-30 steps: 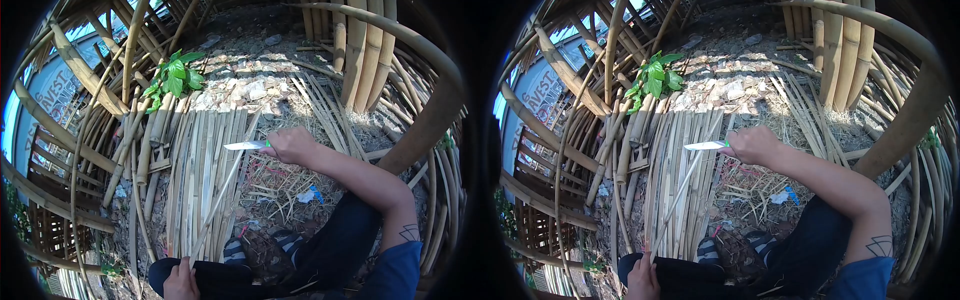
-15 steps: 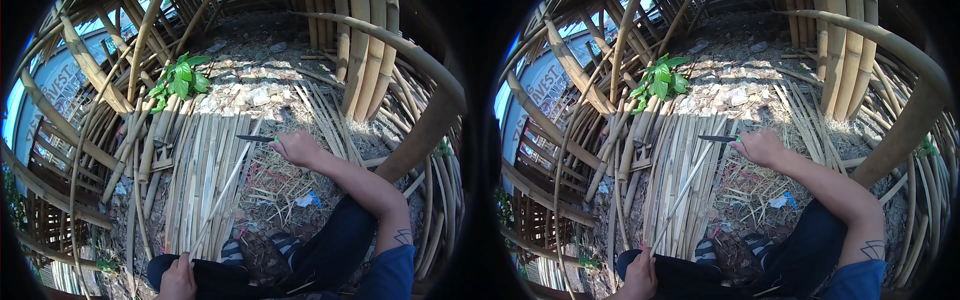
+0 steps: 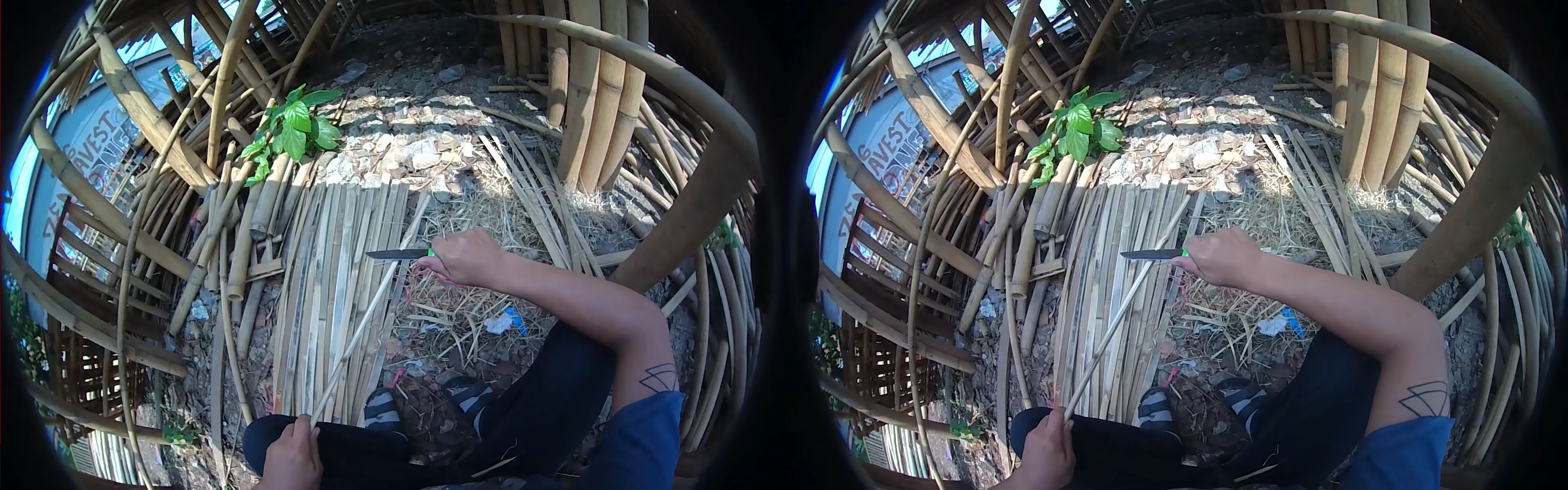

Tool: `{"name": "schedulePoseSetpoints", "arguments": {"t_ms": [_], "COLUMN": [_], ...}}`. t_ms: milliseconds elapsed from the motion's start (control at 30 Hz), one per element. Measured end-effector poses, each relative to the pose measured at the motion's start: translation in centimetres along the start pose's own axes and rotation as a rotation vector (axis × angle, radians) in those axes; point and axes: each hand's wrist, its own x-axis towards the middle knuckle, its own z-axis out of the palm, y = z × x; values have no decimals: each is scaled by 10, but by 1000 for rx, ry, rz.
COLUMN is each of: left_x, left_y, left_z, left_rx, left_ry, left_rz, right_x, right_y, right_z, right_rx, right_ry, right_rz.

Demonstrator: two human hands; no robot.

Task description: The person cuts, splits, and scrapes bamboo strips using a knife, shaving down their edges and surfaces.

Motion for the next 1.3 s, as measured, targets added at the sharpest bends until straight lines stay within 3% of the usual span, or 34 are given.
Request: {"name": "schedulePoseSetpoints", "arguments": {"t_ms": [433,500,567,667,733,867,967,1100,1200,1300], "left_x": [-4,-12,-16,-22,-16,-18,-16,-13,-12,-13], "left_y": [-4,-3,-8,-7,-6,-5,-3,5,12,18], "left_z": [-1,-4,-7,-4,-11,-2,-2,-1,1,-1], "left_rx": [-20,-41,-62,-91,-109,-79,-82,-35,41,101], "left_ry": [-20,61,154,217,82,233,210,163,205,67], "left_rz": [5,-39,-91,-120,-210,-110,-111,-143,-101,-241], "right_x": [-7,-5,-50,-56,-43,-24,0,18,24,28], "right_y": [41,82,150,119,116,80,30,-38,-64,-63], "right_z": [-3,-24,-35,-41,-43,-41,-54,-53,-42,-45], "right_rx": [-201,-76,-259,-256,-102,150,292,291,205,47], "right_ry": [29,-118,111,53,165,168,283,126,142,62], "right_rz": [-91,642,542,686,773,732,530,117,-7,39]}}
